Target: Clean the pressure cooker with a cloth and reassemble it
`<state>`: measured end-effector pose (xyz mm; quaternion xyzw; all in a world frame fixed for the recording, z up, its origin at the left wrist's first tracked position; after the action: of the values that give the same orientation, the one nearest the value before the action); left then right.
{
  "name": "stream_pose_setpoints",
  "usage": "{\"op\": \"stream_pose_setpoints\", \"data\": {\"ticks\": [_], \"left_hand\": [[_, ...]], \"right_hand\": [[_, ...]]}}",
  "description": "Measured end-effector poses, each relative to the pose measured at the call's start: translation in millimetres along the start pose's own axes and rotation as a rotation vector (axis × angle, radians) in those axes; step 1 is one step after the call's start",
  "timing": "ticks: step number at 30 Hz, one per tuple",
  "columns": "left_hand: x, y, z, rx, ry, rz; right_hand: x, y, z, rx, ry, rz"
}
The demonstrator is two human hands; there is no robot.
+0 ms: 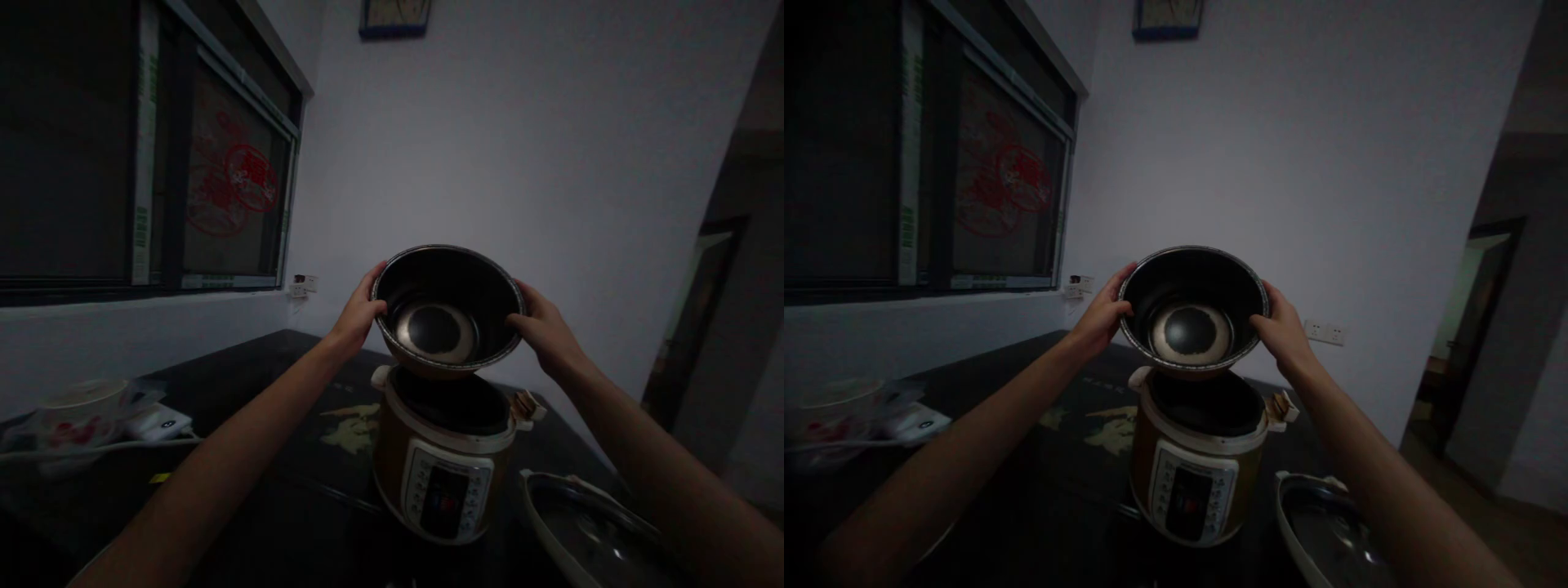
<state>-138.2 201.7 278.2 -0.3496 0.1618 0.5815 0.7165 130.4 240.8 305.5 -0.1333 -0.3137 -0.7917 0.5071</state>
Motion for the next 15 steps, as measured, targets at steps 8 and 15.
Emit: {"op": "stream_pose_setpoints", "data": {"ticks": [8,15], "left_hand": [[35,-25.3,36,0.041,0.442,0.076],[58,-17.8,31,0.057,0.587,0.128]], "right_hand": [[-25,29,23,0.117,-0.445,-0.213],[-38,21,8,0.207,-0.577,-0.177]]}}
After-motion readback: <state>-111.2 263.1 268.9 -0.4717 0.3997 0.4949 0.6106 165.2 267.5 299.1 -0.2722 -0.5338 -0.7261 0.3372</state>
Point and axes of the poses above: each hand's wrist, its own z-axis towards the middle knuckle, its own y-axis out of the back of the hand, x = y × z, the point moved 2 cm from there along z, towards the middle knuckle, and after that the axes turned 12 degrees about -z, right-handed, at the moved point
